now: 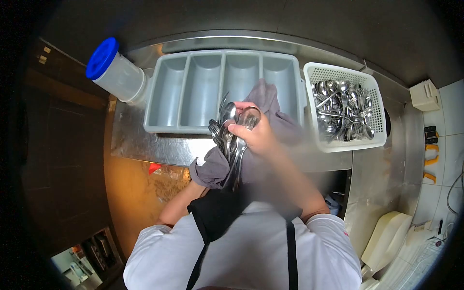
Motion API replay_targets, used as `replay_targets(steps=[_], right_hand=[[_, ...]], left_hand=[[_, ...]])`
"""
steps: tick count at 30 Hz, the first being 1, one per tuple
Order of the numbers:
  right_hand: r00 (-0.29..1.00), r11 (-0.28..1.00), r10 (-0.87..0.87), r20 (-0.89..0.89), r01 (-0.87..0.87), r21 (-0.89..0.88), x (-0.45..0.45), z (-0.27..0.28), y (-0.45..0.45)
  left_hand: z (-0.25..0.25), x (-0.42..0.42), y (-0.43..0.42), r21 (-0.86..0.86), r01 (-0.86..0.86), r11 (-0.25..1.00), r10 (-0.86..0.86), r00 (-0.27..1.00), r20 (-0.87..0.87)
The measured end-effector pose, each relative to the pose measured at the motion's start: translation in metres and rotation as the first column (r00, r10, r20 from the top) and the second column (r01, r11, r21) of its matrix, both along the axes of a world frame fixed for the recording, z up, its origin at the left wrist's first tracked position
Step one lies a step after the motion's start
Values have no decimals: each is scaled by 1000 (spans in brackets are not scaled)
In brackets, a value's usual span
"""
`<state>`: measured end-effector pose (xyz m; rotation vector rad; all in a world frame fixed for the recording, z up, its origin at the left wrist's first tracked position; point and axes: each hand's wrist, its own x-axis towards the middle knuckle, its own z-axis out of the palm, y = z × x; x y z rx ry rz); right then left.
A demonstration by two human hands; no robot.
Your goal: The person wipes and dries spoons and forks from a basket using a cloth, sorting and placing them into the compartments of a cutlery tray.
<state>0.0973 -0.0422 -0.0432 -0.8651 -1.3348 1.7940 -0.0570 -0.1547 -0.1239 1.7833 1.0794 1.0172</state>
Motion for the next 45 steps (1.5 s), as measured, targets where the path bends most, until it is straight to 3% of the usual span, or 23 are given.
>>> replay_targets(steps=[4, 7, 12, 16, 20, 21, 24, 25, 28, 29, 32, 33, 36, 37, 40, 41, 43, 45], right_hand=[[972, 953, -219, 82, 195, 232, -6, -4, -11], [966, 895, -209, 152, 126, 429, -3, -5, -8], [987, 862, -151, 55, 104, 496, -5, -22, 3], [988, 885, -35, 152, -40, 463, -4, -36, 14], [952, 922, -138, 274, 22, 386, -18, -24, -3], [960, 903, -76, 270, -48, 427, -19, -27, -6], [995, 831, -53, 89, -5, 556, -20, -28, -15], [993, 867, 66, -96, -9, 498, -17, -25, -16], [909, 980, -49, -414, 125, 158, -17, -16, 2], [940, 986, -36, -339, 89, 143, -15, -11, 12], [797, 946, 319, -513, -301, 122, -24, -15, 34], [725, 934, 324, -608, -348, 83, -30, -14, 37], [646, 888, 423, -636, -436, 147, -31, -16, 46], [800, 953, 257, -541, -303, 5, -31, -7, 43], [986, 992, 129, -106, -128, 20, -28, -3, 43], [975, 982, 140, -171, -159, -103, -28, -11, 41], [830, 893, 98, -549, -317, -320, -26, -13, 29], [737, 813, 0, -675, -393, -430, -16, 1, 4]], left_hand=[[-3, -3, -3, 6, -13, 1000, 13, 1000, -2], [-3, -6, -1, 22, -27, 999, 27, 1000, -10], [-3, -12, 1, 40, -46, 998, 47, 998, -29], [-2, -16, 3, 55, -49, 997, 51, 998, -41], [-3, -4, 0, 69, -37, 997, 40, 999, -37], [-4, 0, 1, 75, -40, 996, 43, 999, -33], [-1, 2, -3, 59, -46, 997, 48, 998, -27], [0, 3, -4, 55, -50, 997, 51, 998, -23], [4, 6, 0, 47, -59, 997, 59, 998, -12], [6, 8, 0, 46, -57, 997, 57, 998, -9], [6, 13, 4, 43, -49, 998, 49, 999, 1], [6, 13, 3, 40, -45, 998, 45, 999, 0], [5, 9, -6, 20, -47, 999, 47, 999, 1], [5, 7, -10, 12, -51, 999, 51, 999, 2], [5, 1, -19, -10, -75, 997, 75, 997, 10], [4, 0, -20, -16, -84, 996, 84, 996, 16], [6, -3, -17, -14, -92, 996, 93, 996, 19], [8, -3, -13, -14, -106, 994, 106, 994, 23]])
